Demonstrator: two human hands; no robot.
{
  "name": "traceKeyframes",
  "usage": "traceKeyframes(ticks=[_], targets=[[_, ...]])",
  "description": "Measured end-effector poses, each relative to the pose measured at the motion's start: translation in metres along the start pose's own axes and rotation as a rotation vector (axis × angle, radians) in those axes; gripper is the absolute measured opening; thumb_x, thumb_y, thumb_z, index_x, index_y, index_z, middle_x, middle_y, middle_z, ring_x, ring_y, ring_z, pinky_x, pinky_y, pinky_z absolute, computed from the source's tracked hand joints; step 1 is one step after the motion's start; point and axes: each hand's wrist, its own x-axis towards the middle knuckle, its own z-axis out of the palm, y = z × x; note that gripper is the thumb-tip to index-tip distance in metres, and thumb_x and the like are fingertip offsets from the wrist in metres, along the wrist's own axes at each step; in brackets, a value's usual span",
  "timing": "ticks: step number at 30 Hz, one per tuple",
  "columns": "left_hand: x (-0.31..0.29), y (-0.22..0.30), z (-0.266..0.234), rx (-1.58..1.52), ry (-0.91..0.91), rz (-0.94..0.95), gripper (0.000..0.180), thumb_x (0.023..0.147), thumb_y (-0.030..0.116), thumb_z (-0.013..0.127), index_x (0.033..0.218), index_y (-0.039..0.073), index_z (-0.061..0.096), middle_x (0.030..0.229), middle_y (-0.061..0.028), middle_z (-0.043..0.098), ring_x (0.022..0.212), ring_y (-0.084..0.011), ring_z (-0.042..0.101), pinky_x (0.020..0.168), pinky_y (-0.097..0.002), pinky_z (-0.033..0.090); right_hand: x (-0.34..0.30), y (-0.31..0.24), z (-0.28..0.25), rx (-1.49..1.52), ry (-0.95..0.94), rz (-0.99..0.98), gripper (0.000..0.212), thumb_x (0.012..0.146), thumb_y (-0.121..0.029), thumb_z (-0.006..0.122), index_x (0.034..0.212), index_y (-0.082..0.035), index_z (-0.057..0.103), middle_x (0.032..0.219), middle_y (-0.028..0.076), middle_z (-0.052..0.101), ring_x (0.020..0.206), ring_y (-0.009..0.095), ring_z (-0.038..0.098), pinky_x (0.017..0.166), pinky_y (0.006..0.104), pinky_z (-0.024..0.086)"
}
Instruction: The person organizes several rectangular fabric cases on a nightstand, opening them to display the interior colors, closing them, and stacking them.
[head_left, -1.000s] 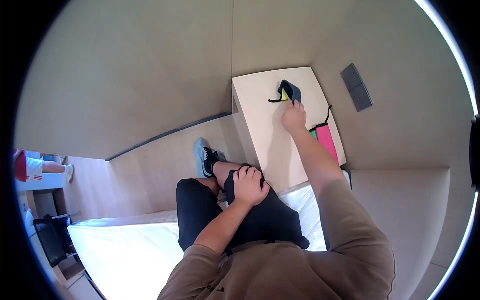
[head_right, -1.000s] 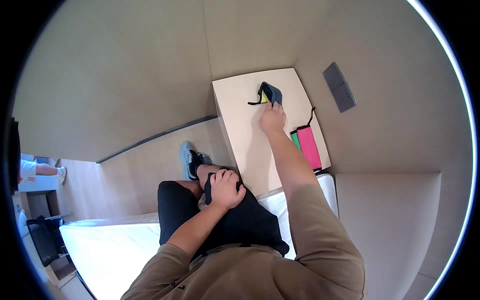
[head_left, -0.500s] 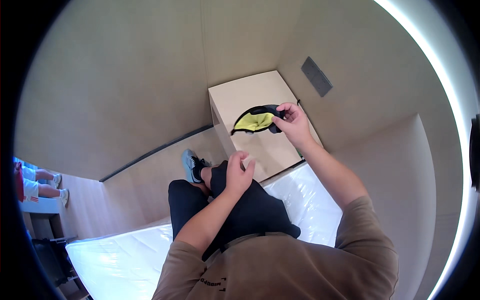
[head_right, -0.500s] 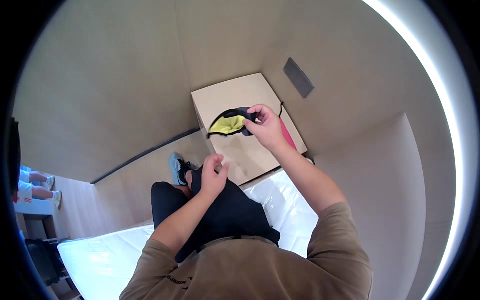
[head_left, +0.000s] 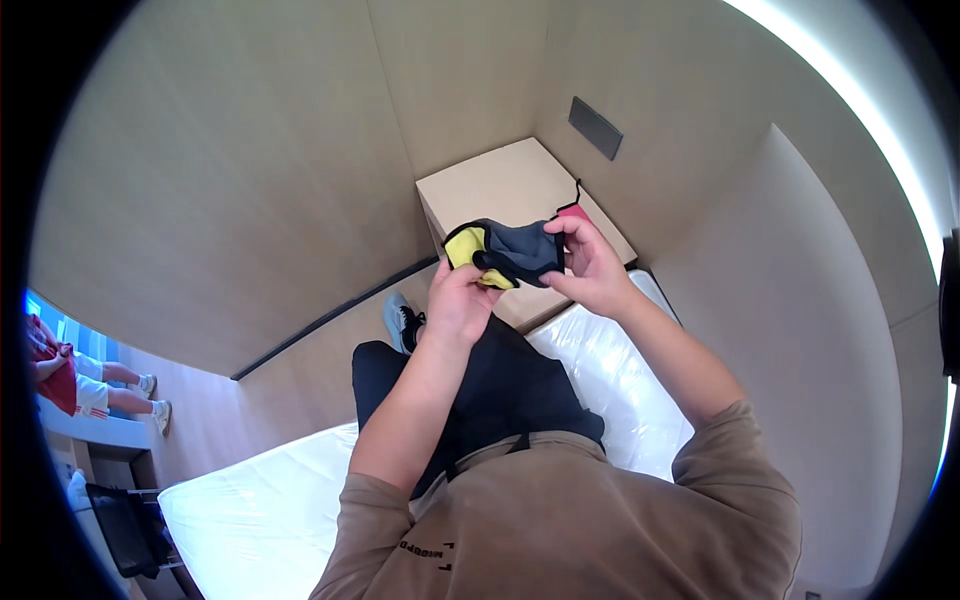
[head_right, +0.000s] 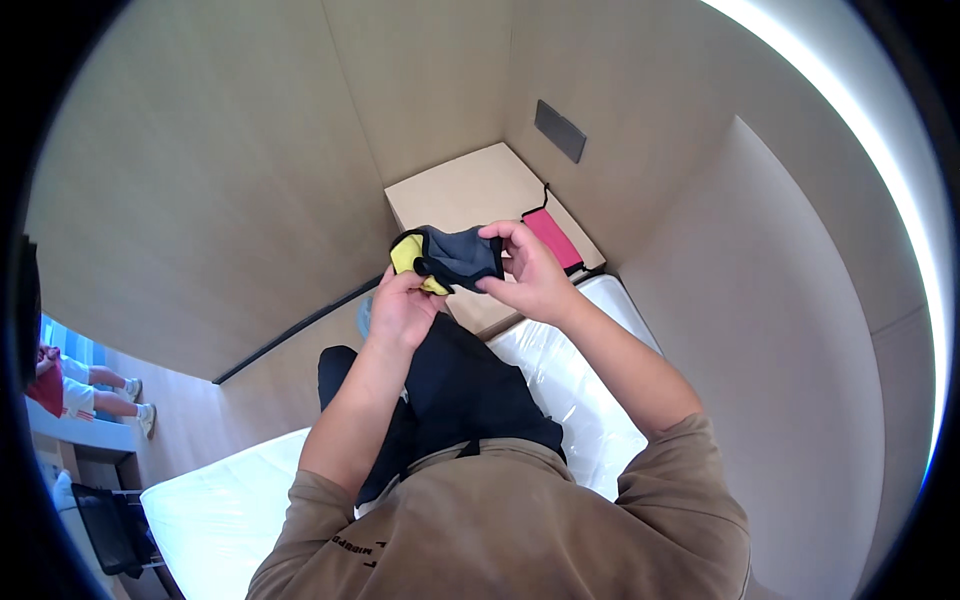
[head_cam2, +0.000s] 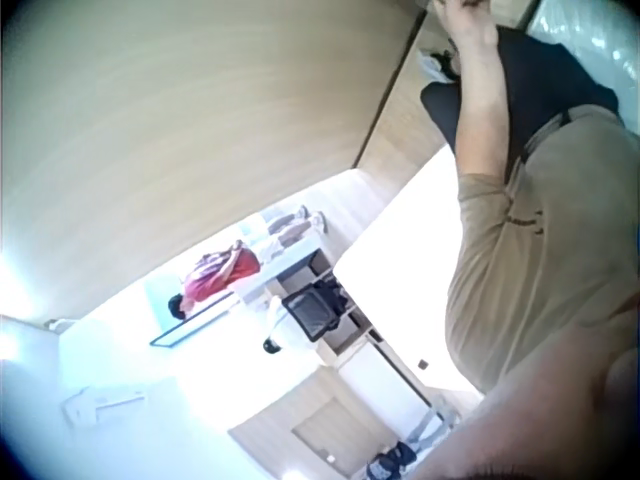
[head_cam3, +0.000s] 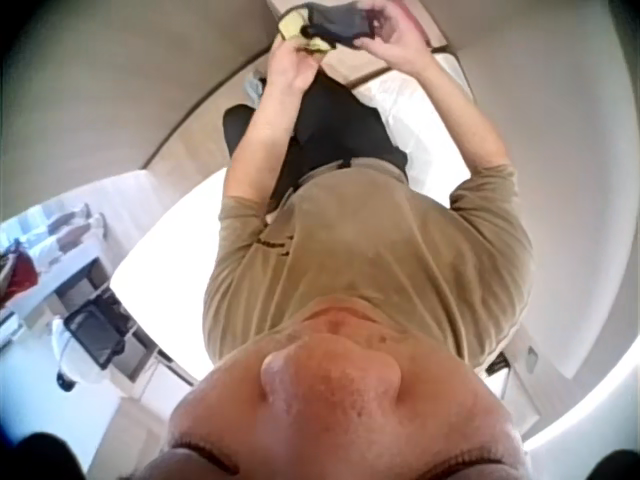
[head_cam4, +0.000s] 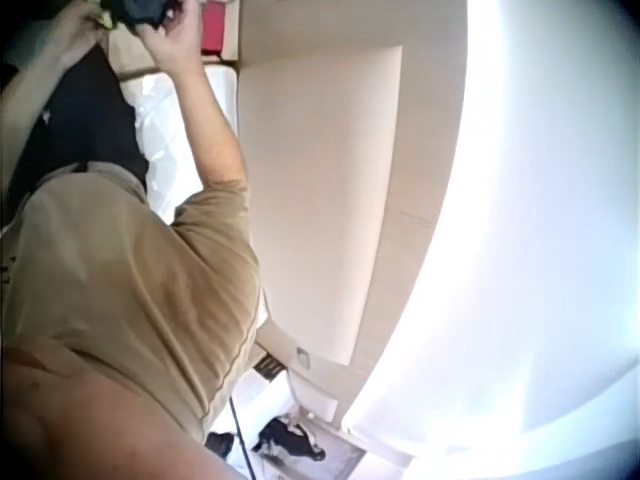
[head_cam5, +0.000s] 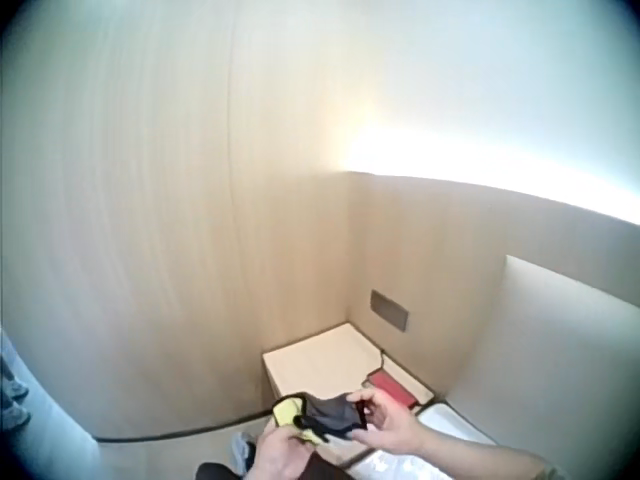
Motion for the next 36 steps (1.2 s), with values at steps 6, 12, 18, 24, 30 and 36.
traceKeyframes(ticks=[6,12,18,24,30,36], targets=[[-0.014,0.001,-0.008,0.131,-0.082,-0.056,0.05,0.082,-0.004,0.042,0.129,0.012,0.05,0.114,-0.0066,0.062,0.087,-0.0228,0.062,0.062,-0.0371,0.053,-0.009,0.016,-0.021,-0.084,0.292,0.005,0.039,0.085,0.01,0.061,0.121,-0.003,0.054,0.11,0.007,0.054,0.098,0.013,0.058,0.088,0.0293,0.051],[-0.019,0.002,-0.028,0.23,-0.101,-0.147,0.025,0.096,0.026,0.056,0.121,0.019,0.055,0.105,-0.0011,0.065,0.087,-0.0163,0.063,0.059,-0.0338,0.051,-0.023,0.035,-0.024,-0.352,0.318,0.1,0.018,0.086,-0.003,0.069,0.104,-0.002,0.067,0.11,0.005,0.054,0.092,0.012,0.057,0.082,0.0251,0.048],[-0.007,0.001,-0.071,0.291,0.176,-0.213,0.012,0.097,0.023,0.057,0.102,0.013,0.055,0.091,-0.0036,0.064,0.068,-0.0173,0.062,0.053,-0.0336,0.05,-0.023,0.051,-0.025,-0.231,0.347,-0.133,0.012,0.096,-0.002,0.055,0.108,-0.002,0.053,0.114,0.007,0.055,0.091,0.01,0.057,0.087,0.0247,0.046],[-0.012,0.002,-0.073,0.699,0.133,-0.487,0.023,0.096,0.03,0.058,0.104,0.01,0.055,0.083,-0.0061,0.062,0.068,-0.0185,0.063,0.052,-0.0312,0.047,-0.018,0.024,-0.003,0.057,0.105,-0.049,0.011,0.1,-0.003,0.047,0.112,-0.004,0.047,0.099,0.002,0.058,0.09,0.007,0.055,0.083,0.0224,0.045],[-0.034,-0.011,-0.068,1.038,-0.281,0.365,0.058,0.075,0.025,0.085,0.115,0.006,0.046,0.133,-0.0162,0.051,0.12,-0.0257,0.051,0.098,-0.0376,0.042,-0.008,0.013,0.013,0.139,0.03,0.043,0.014,0.102,-0.005,0.046,0.115,-0.004,0.046,0.095,0.0,0.056,0.086,0.005,0.052,0.077,0.0217,0.043],[-0.041,0.005,-0.055,1.224,-0.568,0.577,0.053,0.068,0.021,0.089,0.106,0.009,0.054,0.144,-0.0215,0.043,0.133,-0.0334,0.044,0.109,-0.0414,0.034,-0.01,0.017,0.018,0.195,-0.022,0.124,0.016,0.102,-0.008,0.048,0.117,-0.006,0.048,0.097,0.0,0.057,0.088,0.006,0.055,0.078,0.022,0.045]])
